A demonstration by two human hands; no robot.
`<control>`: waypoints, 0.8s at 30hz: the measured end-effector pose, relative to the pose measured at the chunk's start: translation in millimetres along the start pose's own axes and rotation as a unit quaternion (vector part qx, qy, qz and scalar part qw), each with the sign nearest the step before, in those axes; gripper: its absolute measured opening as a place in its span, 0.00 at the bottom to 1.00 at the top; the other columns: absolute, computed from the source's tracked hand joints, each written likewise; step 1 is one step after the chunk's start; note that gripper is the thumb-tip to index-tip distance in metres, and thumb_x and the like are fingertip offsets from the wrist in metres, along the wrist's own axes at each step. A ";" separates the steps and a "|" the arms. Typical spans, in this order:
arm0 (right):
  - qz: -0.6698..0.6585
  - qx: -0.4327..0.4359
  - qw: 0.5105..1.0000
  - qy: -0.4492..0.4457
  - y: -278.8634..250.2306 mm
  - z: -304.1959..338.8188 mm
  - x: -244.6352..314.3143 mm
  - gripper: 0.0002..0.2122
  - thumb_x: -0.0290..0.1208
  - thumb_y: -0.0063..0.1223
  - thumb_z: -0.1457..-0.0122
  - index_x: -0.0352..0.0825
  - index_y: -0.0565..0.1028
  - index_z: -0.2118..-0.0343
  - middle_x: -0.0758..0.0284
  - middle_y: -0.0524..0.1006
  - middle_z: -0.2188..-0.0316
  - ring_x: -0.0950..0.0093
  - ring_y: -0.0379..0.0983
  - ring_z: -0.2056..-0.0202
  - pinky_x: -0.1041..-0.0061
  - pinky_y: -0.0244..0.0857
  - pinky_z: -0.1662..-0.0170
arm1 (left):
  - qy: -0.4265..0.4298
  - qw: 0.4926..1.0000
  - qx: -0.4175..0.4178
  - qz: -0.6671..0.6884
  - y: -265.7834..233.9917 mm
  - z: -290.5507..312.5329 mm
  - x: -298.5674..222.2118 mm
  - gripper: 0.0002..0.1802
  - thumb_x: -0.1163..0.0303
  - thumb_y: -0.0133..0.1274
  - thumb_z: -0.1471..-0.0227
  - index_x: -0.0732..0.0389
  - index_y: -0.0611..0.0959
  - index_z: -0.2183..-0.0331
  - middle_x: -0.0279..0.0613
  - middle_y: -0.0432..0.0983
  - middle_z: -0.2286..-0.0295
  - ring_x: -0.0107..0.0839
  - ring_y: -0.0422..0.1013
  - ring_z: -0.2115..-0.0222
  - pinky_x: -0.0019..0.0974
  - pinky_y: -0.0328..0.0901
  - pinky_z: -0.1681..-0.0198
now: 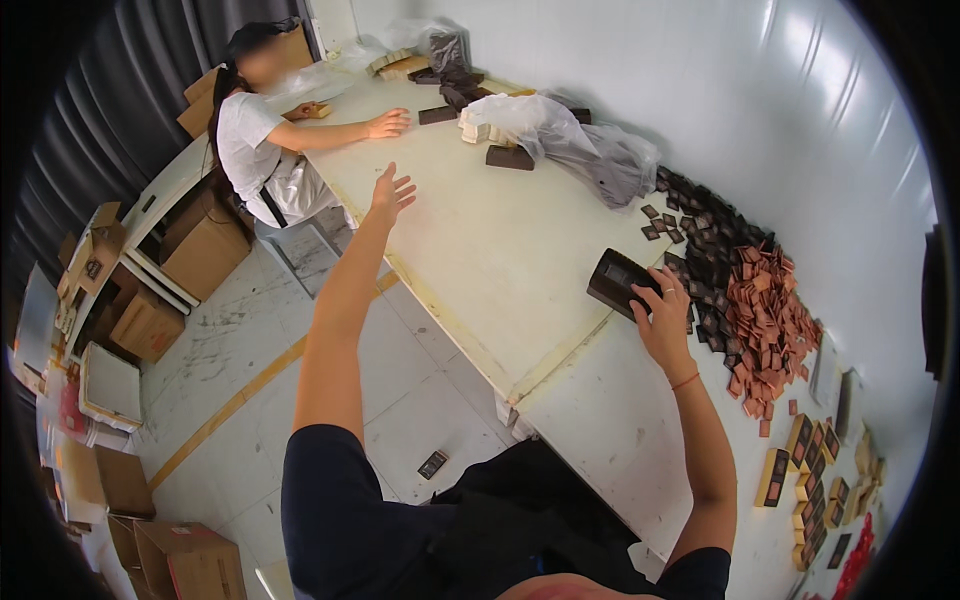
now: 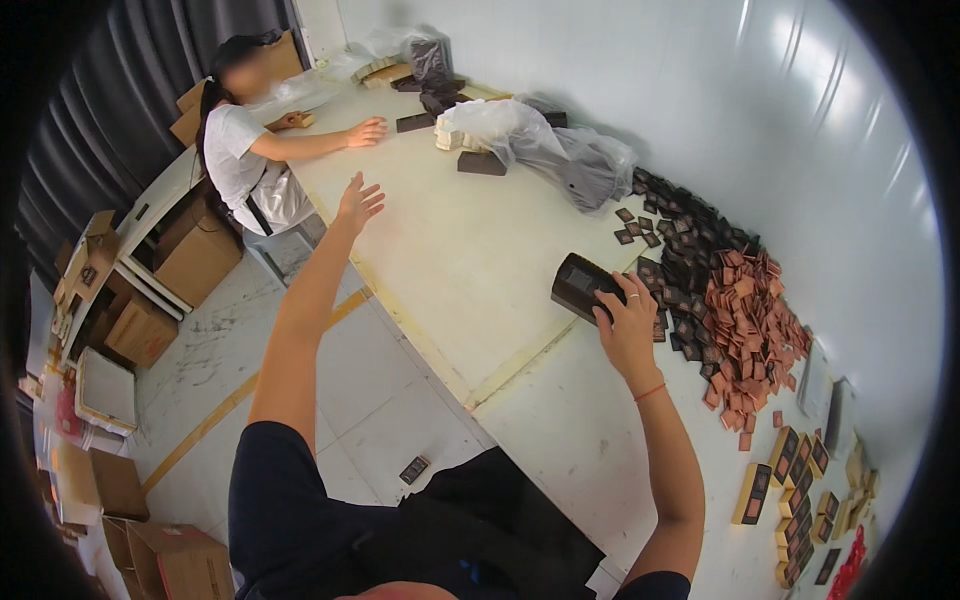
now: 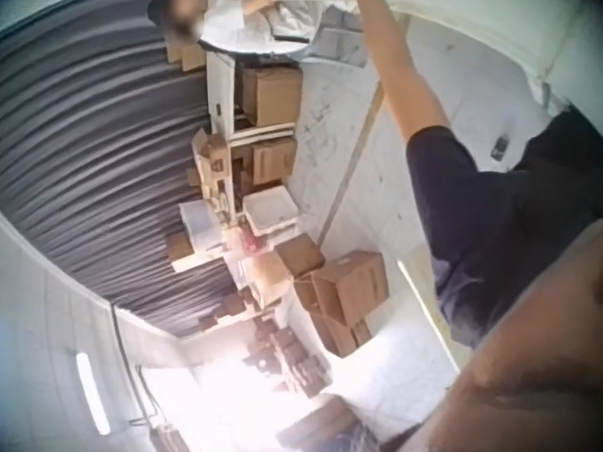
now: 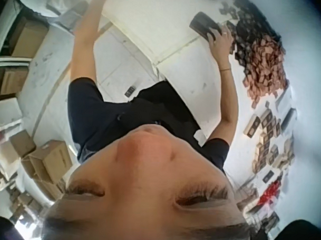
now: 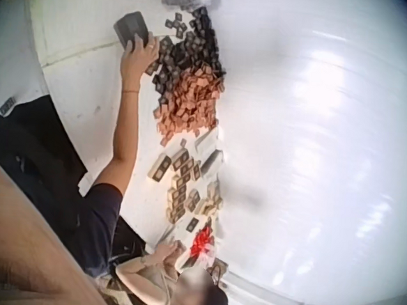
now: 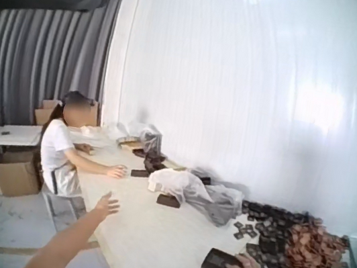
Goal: The person assembles small cosmetic palettes by placing two square pans into a black plastic tray and then inserting the tray into a gold cardboard sleeve. The person repeats this process multiple times, handling loose pans and empty trays on a white table.
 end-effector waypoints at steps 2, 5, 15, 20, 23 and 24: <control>0.004 -0.002 1.000 0.002 -4.8 3.1 -0.8 0.10 0.25 0.60 0.47 0.35 0.78 0.61 0.60 0.72 0.48 0.56 0.60 0.40 0.58 0.52 0.41 | -0.011 1.000 0.012 0.015 0.6 -4.9 28.6 0.44 0.42 0.45 0.40 0.54 0.50 0.33 0.54 0.56 0.39 0.50 0.63 0.44 0.51 0.65 0.48; -0.024 -0.032 0.999 -0.018 -10.0 2.5 10.0 0.08 0.24 0.61 0.48 0.35 0.78 0.64 0.62 0.74 0.56 0.59 0.66 0.46 0.61 0.55 0.44 | -0.009 0.989 0.007 0.146 -32.1 -33.0 53.3 0.48 0.41 0.47 0.42 0.54 0.46 0.33 0.52 0.48 0.35 0.49 0.58 0.41 0.53 0.62 0.44; -0.017 -0.036 0.999 -0.011 -12.0 2.2 12.2 0.06 0.22 0.59 0.48 0.35 0.76 0.67 0.64 0.74 0.65 0.63 0.68 0.54 0.64 0.57 0.49 | 0.358 0.695 0.006 -0.624 1.4 -8.9 -26.3 0.31 0.51 0.43 0.37 0.58 0.66 0.39 0.52 0.67 0.43 0.54 0.54 0.38 0.51 0.51 0.37; -0.022 -0.042 0.999 0.001 -3.4 4.1 10.0 0.06 0.22 0.57 0.46 0.35 0.75 0.65 0.64 0.75 0.63 0.62 0.69 0.53 0.63 0.56 0.47 | 0.174 0.660 0.113 -0.722 -0.5 16.6 52.1 0.40 0.41 0.37 0.38 0.58 0.59 0.35 0.49 0.51 0.35 0.50 0.45 0.34 0.52 0.43 0.33; -0.029 -0.043 0.999 -0.010 -4.5 2.5 14.1 0.05 0.22 0.57 0.46 0.35 0.76 0.66 0.64 0.75 0.64 0.62 0.69 0.52 0.63 0.55 0.47 | 0.315 0.778 -0.033 -0.542 -11.1 26.3 31.5 0.39 0.41 0.38 0.39 0.57 0.63 0.37 0.48 0.57 0.37 0.50 0.51 0.35 0.47 0.47 0.34; -0.030 -0.044 0.999 -0.011 -4.6 1.4 13.7 0.05 0.22 0.57 0.46 0.35 0.76 0.66 0.65 0.76 0.64 0.62 0.70 0.52 0.63 0.55 0.47 | 0.285 0.783 -0.013 -0.553 -12.3 25.7 34.9 0.37 0.41 0.38 0.39 0.58 0.65 0.38 0.48 0.61 0.39 0.51 0.55 0.38 0.47 0.51 0.36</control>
Point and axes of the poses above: each hand's wrist, its own z-axis away from the middle knuckle, its own y-axis out of the palm, x = y × z, the point moved 4 cm from there along -z, towards the middle knuckle
